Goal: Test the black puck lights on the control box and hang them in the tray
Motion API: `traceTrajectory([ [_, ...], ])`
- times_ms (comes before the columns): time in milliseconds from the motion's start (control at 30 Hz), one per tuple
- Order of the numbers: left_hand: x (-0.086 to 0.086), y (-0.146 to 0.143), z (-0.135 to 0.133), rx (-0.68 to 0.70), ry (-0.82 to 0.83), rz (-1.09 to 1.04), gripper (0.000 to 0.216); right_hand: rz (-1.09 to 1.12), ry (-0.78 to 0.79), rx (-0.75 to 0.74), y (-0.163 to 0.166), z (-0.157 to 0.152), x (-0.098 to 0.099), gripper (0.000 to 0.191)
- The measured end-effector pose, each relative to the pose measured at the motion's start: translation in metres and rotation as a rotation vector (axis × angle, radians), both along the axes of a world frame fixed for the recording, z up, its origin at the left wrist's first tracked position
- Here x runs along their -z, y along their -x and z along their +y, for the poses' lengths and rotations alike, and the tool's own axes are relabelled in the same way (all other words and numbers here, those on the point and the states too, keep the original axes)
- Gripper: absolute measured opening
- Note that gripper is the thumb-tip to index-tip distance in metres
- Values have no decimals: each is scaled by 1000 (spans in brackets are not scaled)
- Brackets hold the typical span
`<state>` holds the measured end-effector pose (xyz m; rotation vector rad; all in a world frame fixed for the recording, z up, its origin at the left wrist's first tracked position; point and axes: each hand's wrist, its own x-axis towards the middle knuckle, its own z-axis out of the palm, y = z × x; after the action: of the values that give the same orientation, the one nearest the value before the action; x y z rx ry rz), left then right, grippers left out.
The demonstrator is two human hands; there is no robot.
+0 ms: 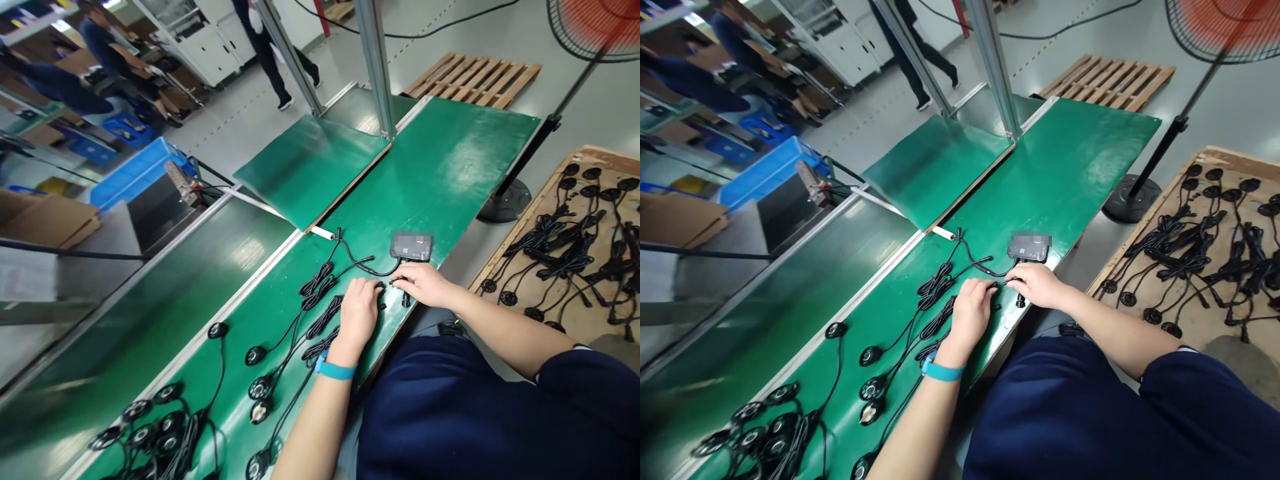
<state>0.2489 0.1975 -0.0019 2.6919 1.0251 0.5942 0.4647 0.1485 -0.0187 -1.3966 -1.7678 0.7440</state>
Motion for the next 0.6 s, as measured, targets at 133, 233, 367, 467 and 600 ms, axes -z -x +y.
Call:
traceTrajectory([
  [133, 5, 5, -11, -16, 121, -157, 10, 67, -34, -4, 0, -1, -1, 19],
  [233, 9, 3, -13, -23, 146, -126, 10, 97, -65, -11, 0, -1, 1, 20],
  [367, 11, -3, -12, -33, 126, -75, 10, 62, -75, -38, 1, -1, 3, 22],
  [467, 6, -7, -13, -41, 106, -63, 11, 27, -87, -37, 2, -3, 5, 26],
  [600, -1, -11, -14, -46, 69, 18, 15, -59, -109, -30, 1, -3, 7, 28],
])
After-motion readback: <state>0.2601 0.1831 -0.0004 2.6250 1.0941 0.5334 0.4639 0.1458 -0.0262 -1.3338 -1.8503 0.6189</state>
